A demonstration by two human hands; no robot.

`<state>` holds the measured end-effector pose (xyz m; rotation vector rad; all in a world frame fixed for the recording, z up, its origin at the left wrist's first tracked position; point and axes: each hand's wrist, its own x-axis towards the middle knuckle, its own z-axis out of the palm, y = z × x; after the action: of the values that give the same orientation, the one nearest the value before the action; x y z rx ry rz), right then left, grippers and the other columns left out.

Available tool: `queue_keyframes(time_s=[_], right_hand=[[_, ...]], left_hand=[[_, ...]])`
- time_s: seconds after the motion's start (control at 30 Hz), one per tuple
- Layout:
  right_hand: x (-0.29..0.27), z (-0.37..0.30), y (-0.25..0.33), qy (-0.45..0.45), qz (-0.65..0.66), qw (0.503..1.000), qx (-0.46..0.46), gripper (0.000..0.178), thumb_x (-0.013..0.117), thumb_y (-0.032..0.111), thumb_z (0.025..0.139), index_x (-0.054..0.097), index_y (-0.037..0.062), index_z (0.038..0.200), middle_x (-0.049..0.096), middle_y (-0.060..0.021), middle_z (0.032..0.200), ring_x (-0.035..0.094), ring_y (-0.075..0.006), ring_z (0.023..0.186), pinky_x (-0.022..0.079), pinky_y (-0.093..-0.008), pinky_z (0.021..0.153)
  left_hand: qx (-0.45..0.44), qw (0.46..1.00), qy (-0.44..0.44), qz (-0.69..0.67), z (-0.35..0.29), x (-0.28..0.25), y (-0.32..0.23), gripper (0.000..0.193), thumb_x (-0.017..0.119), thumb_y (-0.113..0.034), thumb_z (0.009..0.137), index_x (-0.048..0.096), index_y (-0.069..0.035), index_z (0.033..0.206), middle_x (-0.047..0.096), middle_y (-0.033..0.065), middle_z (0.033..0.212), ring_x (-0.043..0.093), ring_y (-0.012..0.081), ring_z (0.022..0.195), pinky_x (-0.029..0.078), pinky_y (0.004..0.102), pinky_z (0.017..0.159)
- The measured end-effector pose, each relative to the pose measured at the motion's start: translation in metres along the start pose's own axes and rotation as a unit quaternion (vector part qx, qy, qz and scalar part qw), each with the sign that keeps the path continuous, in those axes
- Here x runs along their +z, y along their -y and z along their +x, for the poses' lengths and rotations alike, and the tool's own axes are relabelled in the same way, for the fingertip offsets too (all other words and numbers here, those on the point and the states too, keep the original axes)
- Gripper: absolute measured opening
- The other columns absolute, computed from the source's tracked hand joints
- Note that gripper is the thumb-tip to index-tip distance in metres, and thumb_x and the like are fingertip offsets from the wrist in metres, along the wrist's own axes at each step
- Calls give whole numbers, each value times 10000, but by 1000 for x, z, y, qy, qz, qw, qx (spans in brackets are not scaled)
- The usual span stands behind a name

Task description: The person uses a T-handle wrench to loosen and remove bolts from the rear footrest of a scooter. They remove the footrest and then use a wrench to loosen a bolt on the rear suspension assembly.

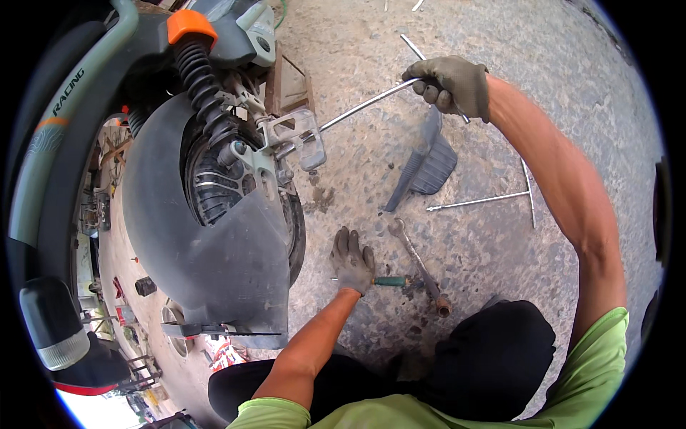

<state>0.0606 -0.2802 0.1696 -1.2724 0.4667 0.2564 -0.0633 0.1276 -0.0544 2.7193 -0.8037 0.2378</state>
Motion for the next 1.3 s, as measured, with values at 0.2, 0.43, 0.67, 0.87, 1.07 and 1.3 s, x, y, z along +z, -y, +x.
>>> queue_keyframes(time_s=[0.2,0.43,0.67,0.87,1.07,1.3], right_hand=[[20,-2,-41,-197,-107,968,-111,407,614,402,957,591,98,688,436,18,563,350,-105,482,303,-320,487],[15,1,-58,-236,-167,939,-184,608,592,533,944,677,-58,825,608,-149,679,604,-265,643,484,-428,636],[16,-12,-41,-198,-207,952,-105,584,629,484,929,677,-87,1044,682,-197,877,660,-287,862,501,-413,794],[19,-6,-44,-220,-205,946,-123,547,625,455,894,685,-70,1031,698,-272,995,684,-369,970,517,-442,885],[5,-1,-52,-231,-214,943,-105,561,598,434,891,643,-65,1142,690,-313,1083,669,-440,1065,516,-475,942],[12,10,-59,-230,-278,922,-144,629,482,515,972,590,-54,1217,688,-312,1097,671,-436,1082,518,-505,939]], left_hand=[[-44,996,75,28,5,-4,-7,543,569,-262,948,474,54,1380,407,268,1476,374,449,1377,302,585,1103],[-41,995,75,48,10,-2,-16,536,571,-233,923,475,59,1362,413,276,1438,388,465,1347,316,587,1093],[-21,998,43,39,13,-2,-14,499,589,-204,900,496,49,1319,430,274,1413,417,469,1308,344,582,1081],[-75,993,90,-11,36,-18,-41,428,617,-216,916,578,22,1269,592,213,1240,551,388,1199,417,512,1036],[-93,906,39,-411,151,-112,-192,323,639,-209,981,623,11,1218,655,179,1132,654,296,1031,523,379,916],[-173,935,-78,-300,356,-95,-220,533,619,-343,971,533,52,1317,629,207,1123,656,276,971,545,391,867]])
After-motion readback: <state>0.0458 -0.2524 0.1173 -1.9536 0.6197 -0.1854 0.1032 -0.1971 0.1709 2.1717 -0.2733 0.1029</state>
